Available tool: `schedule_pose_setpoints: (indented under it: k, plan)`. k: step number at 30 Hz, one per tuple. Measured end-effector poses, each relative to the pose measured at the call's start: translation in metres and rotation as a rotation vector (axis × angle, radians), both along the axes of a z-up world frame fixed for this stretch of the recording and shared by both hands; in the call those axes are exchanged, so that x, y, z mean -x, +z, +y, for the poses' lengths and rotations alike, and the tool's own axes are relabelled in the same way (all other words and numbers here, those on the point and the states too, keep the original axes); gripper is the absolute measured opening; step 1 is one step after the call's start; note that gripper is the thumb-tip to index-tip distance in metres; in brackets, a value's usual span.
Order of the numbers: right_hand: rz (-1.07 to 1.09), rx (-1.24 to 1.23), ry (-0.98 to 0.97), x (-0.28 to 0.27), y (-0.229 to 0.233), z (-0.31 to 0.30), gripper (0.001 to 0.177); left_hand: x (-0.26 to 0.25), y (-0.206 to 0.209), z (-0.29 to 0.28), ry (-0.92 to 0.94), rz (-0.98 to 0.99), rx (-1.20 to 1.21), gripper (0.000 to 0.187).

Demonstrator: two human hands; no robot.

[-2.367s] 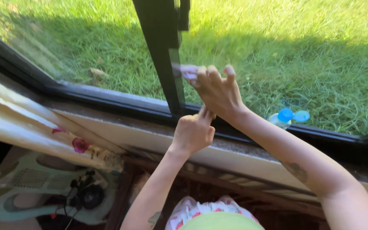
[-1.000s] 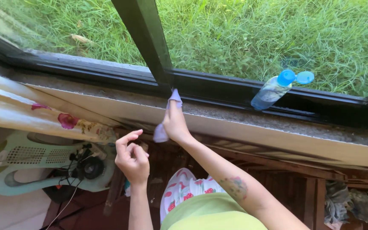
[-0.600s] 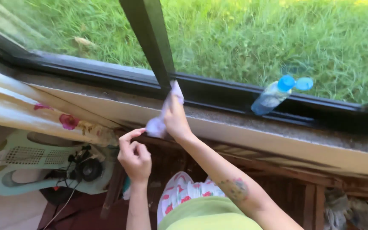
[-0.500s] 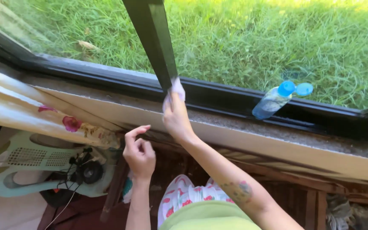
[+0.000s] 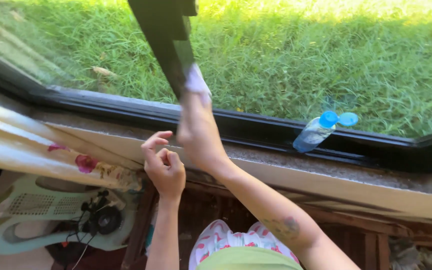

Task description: Cleaning the glass panes and frame of a window using cleaning liquid and a cloth.

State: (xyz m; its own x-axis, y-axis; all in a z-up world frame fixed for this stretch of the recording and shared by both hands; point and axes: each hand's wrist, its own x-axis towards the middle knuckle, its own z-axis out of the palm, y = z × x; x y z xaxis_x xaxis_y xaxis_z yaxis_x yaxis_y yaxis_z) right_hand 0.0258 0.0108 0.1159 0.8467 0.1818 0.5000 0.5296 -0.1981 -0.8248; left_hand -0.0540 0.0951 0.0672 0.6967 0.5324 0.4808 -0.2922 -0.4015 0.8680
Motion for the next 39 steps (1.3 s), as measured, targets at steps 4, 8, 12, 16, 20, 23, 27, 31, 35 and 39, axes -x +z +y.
schedule_pose_setpoints:
  k: [4,8,12,16,20,23,27,31,35,39]
  plan:
    - [-0.053,0.023,-0.022,0.010,0.013,-0.003,0.037,-0.002,0.010,0.003,-0.057,-0.060,0.039,0.034]
    - [0.020,0.524,-0.108,0.016,-0.068,-0.038,0.053,0.006,-0.004,0.013,0.017,-0.072,-0.068,0.042]
    - [-0.269,0.879,-0.222,0.001,-0.110,-0.093,0.040,0.009,-0.012,0.012,0.027,-0.040,-0.120,0.043]
    - [-0.436,1.030,-0.443,-0.002,-0.106,-0.137,0.029,0.009,-0.015,0.011,0.005,-0.008,-0.038,0.043]
    - [-0.347,1.079,-0.575,0.001,-0.118,-0.154,0.026,0.005,-0.024,0.003,-0.019,0.031,-0.003,0.044]
    - [-0.445,1.002,-0.570,-0.008,-0.122,-0.122,0.025,-0.006,-0.027,-0.021,-0.100,-0.046,-0.130,0.046]
    - [-0.450,1.116,-0.614,-0.016,-0.143,-0.113,0.032,-0.010,-0.013,-0.042,-0.199,0.002,-0.149,0.046]
    - [-0.243,1.069,-0.723,0.000,-0.133,-0.139,0.038,-0.013,-0.021,-0.040,-0.211,0.010,-0.102,0.046]
    - [0.107,0.540,-0.501,0.023,-0.097,-0.147,0.039,-0.008,-0.011,-0.048,-0.334,0.159,-0.170,0.041]
    - [0.272,-0.106,-0.294,0.029,-0.052,-0.149,0.048,-0.008,0.022,-0.066,-0.508,0.016,-0.381,0.066]
